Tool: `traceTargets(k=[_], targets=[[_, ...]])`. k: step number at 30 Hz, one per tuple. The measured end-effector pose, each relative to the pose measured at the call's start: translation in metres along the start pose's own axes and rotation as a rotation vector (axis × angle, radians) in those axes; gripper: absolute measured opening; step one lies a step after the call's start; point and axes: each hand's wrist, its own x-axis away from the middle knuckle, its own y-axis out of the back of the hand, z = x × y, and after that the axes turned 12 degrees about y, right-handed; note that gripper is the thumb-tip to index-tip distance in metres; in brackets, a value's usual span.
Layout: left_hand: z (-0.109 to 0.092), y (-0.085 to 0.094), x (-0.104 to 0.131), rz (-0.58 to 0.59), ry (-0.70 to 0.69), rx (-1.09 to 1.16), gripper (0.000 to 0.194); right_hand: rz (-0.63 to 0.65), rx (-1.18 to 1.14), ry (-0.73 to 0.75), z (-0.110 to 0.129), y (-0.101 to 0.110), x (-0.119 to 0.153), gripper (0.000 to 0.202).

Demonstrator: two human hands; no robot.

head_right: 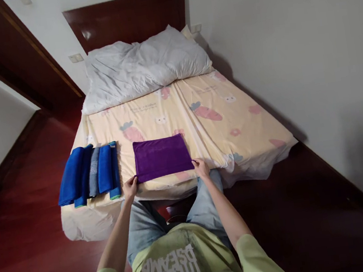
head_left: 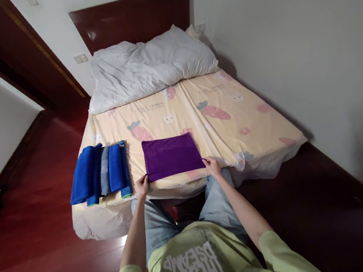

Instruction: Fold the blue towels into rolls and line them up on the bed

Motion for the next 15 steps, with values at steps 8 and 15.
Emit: traceTargets(k=[8, 15], targets=[[0.0041, 0.0019, 0.0016, 0.06, 0.108, 0.093, 0.034, -0.047, 0.061, -0.099, 0.0066, -0.0037, 0.0007, 0.028], [0.0025, -0.0001, 0.0024, 0.051, 0.106, 0.16, 0.032, -0.061, 0.064, -0.124, 0.0099, -0.003, -0.0006, 0.028]])
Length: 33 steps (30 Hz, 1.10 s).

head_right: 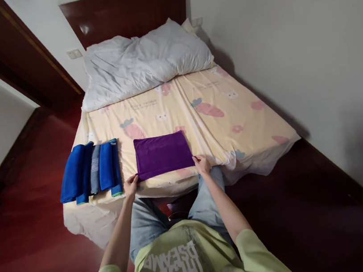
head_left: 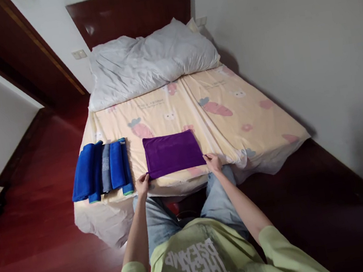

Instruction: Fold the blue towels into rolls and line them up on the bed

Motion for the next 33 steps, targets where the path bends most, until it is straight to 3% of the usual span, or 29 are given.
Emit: traceTargets(k=[5, 14, 28, 31, 33], targets=[[0.001, -0.002, -0.001, 0.023, 0.02, 0.045, 0.038, -0.023, 0.019, 0.025, 0.002, 0.0, 0.002, 0.033], [0.009, -0.005, -0.004, -0.046, -0.112, 0.01, 0.038, -0.138, -0.001, 0.075, 0.0, -0.006, 0.008, 0.047], [-0.008, -0.008, -0.002, -0.076, -0.127, -0.108, 0.028, -0.05, 0.111, -0.012, 0.015, -0.007, 0.005, 0.031], [-0.012, -0.009, 0.004, -0.099, -0.166, -0.183, 0.027, -0.032, 0.152, 0.01, 0.023, -0.004, 0.005, 0.025], [-0.015, -0.009, 0.009, -0.142, -0.248, -0.26, 0.025, -0.059, 0.179, 0.102, 0.027, 0.001, 0.007, 0.028]])
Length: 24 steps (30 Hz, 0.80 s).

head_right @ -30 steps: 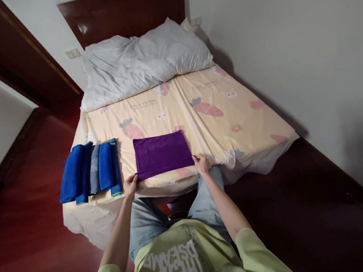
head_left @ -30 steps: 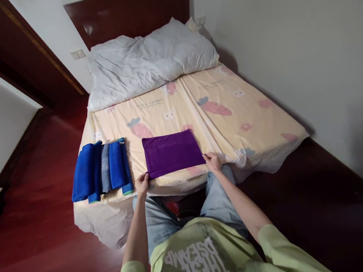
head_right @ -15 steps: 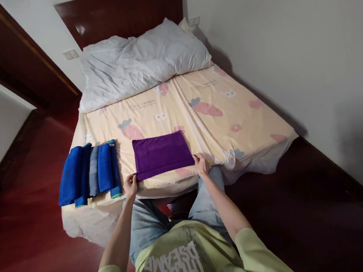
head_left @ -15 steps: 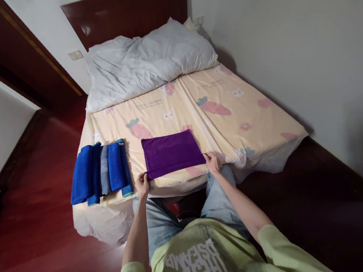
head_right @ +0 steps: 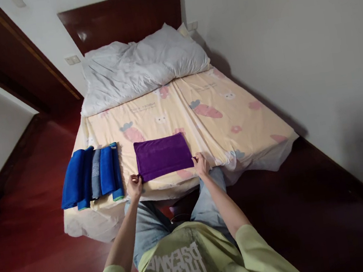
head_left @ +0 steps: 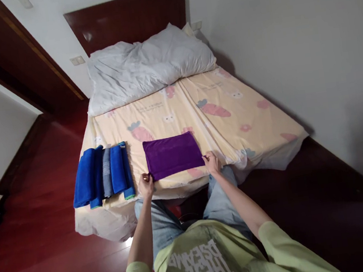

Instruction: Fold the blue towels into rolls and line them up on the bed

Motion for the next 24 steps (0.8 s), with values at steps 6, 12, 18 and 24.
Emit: traceTargets(k=[6, 12, 18, 24], targets=[[-0.004, 0.012, 0.006, 0.132, -0.546, -0.149, 0.028, 0.159, 0.0, 0.634, -0.002, 0.023, 0.012, 0.035], [0.006, 0.006, 0.007, 0.259, -0.674, -0.285, 0.046, 0.308, 0.084, 0.733, -0.008, 0.014, 0.012, 0.046], [0.002, -0.002, 0.0, 0.222, -0.671, -0.393, 0.058, 0.318, 0.127, 0.715, -0.003, 0.002, -0.001, 0.054], [0.013, 0.026, 0.003, 0.264, -0.778, -0.413, 0.056, 0.276, 0.028, 0.748, -0.012, 0.023, 0.013, 0.056]])
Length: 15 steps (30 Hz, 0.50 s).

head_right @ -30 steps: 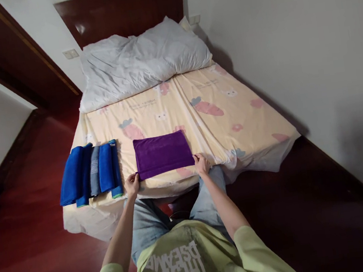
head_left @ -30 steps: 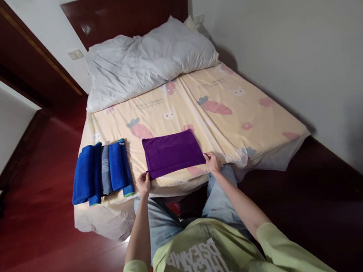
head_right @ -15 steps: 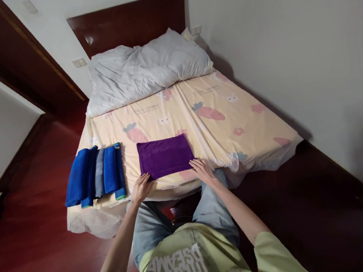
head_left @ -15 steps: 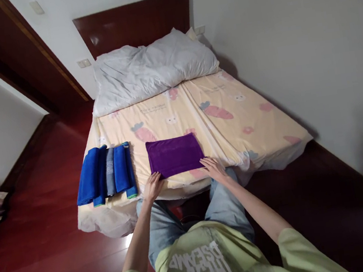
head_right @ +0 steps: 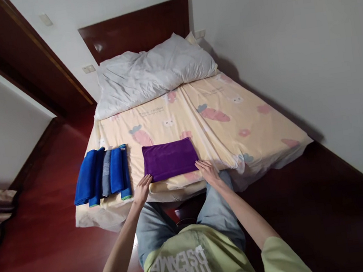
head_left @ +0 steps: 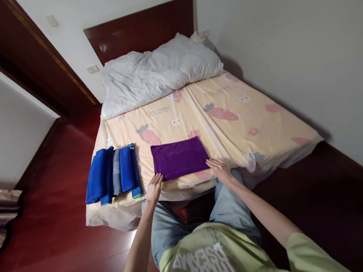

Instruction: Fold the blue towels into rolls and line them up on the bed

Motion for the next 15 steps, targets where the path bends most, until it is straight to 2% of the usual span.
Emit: traceTargets(k=[3, 6, 11, 15], targets=[[0.003, 0.0, 0.021, 0.059, -0.028, 0.054, 0.058, 0.029, -0.047, 0.003, 0.008, -0.001, 0.02, 0.059], [0.0, -0.007, 0.032, 0.063, 0.056, 0.164, 0.06, 0.044, -0.06, -0.039, 0.014, -0.007, 0.03, 0.059], [-0.003, -0.008, 0.029, 0.013, 0.284, 0.416, 0.06, -0.034, -0.145, -0.088, 0.011, -0.008, 0.028, 0.057], [-0.003, -0.002, 0.028, -0.015, 0.411, 0.558, 0.047, -0.116, -0.271, -0.189, 0.003, -0.003, 0.023, 0.053]])
